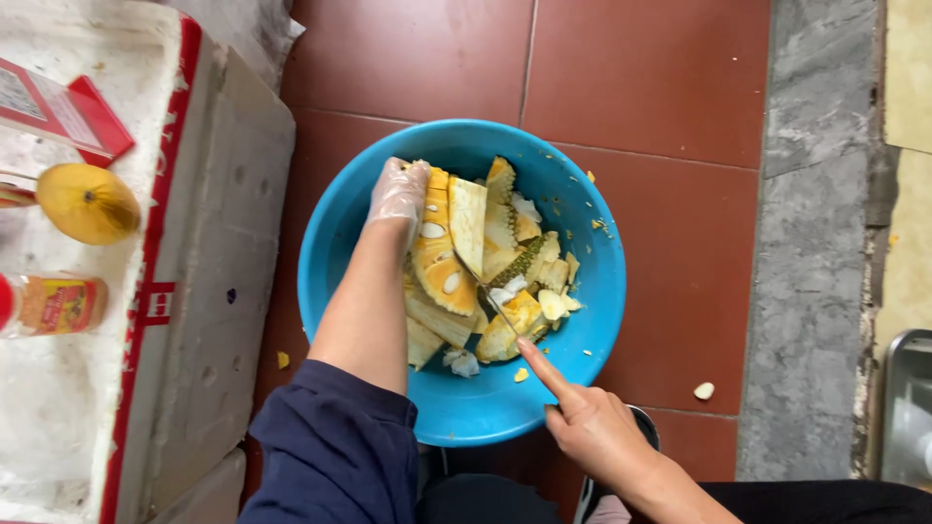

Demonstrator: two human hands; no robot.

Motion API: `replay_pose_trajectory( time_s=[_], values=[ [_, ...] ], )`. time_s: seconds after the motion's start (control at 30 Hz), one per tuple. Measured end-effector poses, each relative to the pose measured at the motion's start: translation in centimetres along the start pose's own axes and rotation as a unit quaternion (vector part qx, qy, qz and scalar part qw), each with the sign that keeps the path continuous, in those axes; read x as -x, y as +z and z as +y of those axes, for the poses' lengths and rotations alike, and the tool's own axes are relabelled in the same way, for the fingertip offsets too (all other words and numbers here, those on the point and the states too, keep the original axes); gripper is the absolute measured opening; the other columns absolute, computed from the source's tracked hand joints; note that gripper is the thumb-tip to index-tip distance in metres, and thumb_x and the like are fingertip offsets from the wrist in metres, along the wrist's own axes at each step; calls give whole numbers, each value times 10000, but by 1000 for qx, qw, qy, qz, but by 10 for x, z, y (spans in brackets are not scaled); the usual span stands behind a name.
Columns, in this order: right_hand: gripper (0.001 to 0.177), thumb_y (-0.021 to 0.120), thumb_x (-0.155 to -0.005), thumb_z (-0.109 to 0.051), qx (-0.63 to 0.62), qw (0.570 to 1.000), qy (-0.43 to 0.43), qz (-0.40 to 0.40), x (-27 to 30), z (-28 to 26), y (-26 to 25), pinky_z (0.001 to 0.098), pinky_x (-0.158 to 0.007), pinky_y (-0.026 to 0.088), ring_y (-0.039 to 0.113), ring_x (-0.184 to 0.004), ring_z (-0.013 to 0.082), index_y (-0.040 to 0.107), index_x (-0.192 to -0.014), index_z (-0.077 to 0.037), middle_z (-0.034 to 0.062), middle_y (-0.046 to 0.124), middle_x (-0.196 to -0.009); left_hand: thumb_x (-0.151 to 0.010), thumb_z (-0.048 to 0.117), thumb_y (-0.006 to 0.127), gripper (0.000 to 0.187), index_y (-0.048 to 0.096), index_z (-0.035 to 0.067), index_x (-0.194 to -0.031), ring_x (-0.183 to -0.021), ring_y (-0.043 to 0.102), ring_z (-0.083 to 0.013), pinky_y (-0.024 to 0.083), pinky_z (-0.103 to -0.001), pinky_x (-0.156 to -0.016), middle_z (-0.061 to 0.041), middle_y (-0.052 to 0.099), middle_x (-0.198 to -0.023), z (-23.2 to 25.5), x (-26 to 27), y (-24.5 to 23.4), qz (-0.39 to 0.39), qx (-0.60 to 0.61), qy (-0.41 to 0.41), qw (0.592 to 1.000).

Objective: Peeling and cutting a jackfruit into smaller pieces using a large knife

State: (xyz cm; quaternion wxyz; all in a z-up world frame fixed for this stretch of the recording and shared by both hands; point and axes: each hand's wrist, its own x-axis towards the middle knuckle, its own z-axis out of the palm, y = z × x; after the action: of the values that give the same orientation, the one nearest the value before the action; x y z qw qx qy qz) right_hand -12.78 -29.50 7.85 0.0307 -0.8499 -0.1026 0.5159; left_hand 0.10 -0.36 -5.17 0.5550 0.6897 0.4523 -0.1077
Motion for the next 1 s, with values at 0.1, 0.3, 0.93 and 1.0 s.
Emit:
replay_pose_trajectory(
  time_s=[0.1, 0.3, 0.93, 1.0],
  values=[
    [918, 338, -959, -223, 44, 997, 39, -43, 14, -5, -12, 446, -761, 450, 625, -849, 372, -36, -1635, -718, 118, 635, -847, -982, 455, 526, 324, 574, 173, -1133, -921, 655, -247, 510, -440, -863, -106, 677, -1081, 23, 38, -8, -12, 35, -34, 999],
    [908, 516, -930, -284, -154, 987, -3, 35, 17, -1, -20, 395, -684, 385, 532, -581, 254, 103, -1676, -596, 134, 632, -681, -977, 498, 512, 298, 547, 218, -1074, -838, 656, -279, 482, -449, -796, -75, 695, -966, -13, 19, 22, 48, -2, 23, 999],
    [952, 522, -894, -193, -237, 971, -24, 28, -11, -8, -35, 387, -597, 357, 475, -528, 214, 131, -1684, -552, 71, 449, -524, -946, 448, 434, 295, 528, 217, -1103, -714, 568, -249, 405, -459, -714, -26, 566, -771, -23, 33, 48, 82, 3, 54, 995],
    [934, 551, -861, -122, -276, 958, -69, 32, -35, -6, -39, 365, -658, 604, 727, -524, 316, 228, -1675, -444, 143, 686, -519, -987, 508, 446, 353, 523, 250, -1216, -1274, 615, -413, 488, -506, -1092, -179, 662, -1274, -19, 43, 45, 60, -33, 42, 997]
  ],
)
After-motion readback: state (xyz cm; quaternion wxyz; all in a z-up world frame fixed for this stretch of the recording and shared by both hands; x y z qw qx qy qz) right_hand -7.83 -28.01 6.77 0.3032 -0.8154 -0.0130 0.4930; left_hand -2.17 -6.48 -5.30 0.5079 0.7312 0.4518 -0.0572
